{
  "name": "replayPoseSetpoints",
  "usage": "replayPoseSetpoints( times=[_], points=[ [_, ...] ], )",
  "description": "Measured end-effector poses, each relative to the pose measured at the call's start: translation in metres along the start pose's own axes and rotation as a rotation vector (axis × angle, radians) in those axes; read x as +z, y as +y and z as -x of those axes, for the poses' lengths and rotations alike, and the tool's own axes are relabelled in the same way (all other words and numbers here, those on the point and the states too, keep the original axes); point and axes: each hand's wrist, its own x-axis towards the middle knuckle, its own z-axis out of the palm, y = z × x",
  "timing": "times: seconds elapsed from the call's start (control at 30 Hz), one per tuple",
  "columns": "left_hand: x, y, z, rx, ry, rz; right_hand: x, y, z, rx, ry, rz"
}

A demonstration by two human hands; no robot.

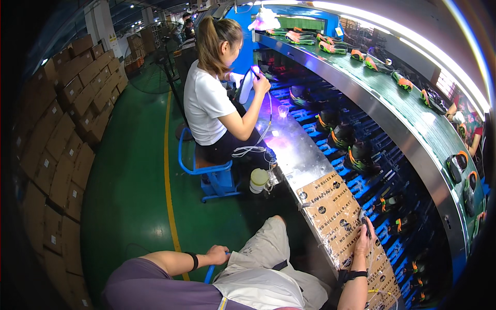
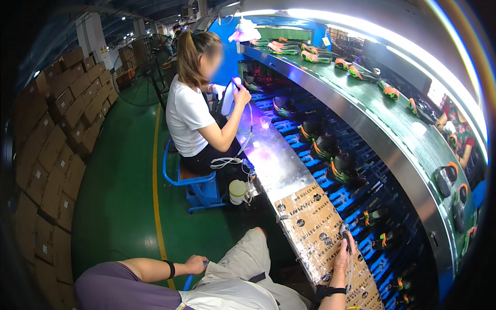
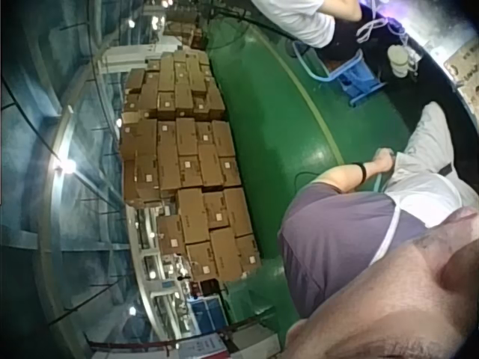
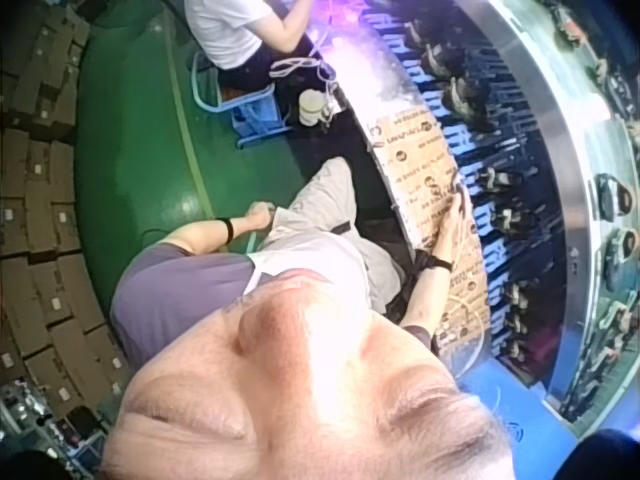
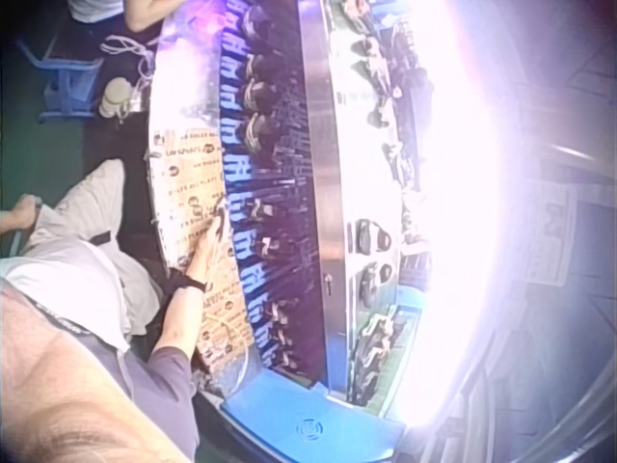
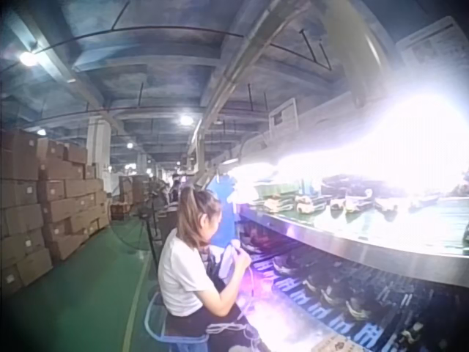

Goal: Applying adhesive to shoe soles and components using a brush on an assembly line.

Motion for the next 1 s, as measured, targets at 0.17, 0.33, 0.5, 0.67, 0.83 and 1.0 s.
replayPoseSetpoints(
  times=[0.17, 0.33, 0.5, 0.67, 0.83, 1.0],
  points=[
    [-0.003, 0.001, 0.002, -0.009, 0.001, 0.001, 0.003, -0.006, 0.001, 0.020, 0.000, -0.008],
    [-0.009, 0.003, 0.005, -0.009, -0.009, 0.007, 0.002, -0.008, 0.001, 0.039, 0.004, -0.024],
    [-0.013, 0.006, 0.008, -0.014, -0.004, 0.015, 0.002, -0.009, 0.001, 0.038, 0.002, 0.015],
    [-0.022, 0.011, 0.014, -0.042, -0.014, 0.020, 0.007, -0.015, 0.001, 0.038, 0.004, -0.004],
    [-0.017, 0.004, 0.006, -0.021, -0.014, -0.002, 0.004, -0.004, -0.002, 0.002, -0.008, 0.046],
    [-0.017, 0.002, 0.007, -0.014, -0.013, -0.010, 0.005, -0.006, -0.001, 0.027, -0.014, 0.013]
  ],
)
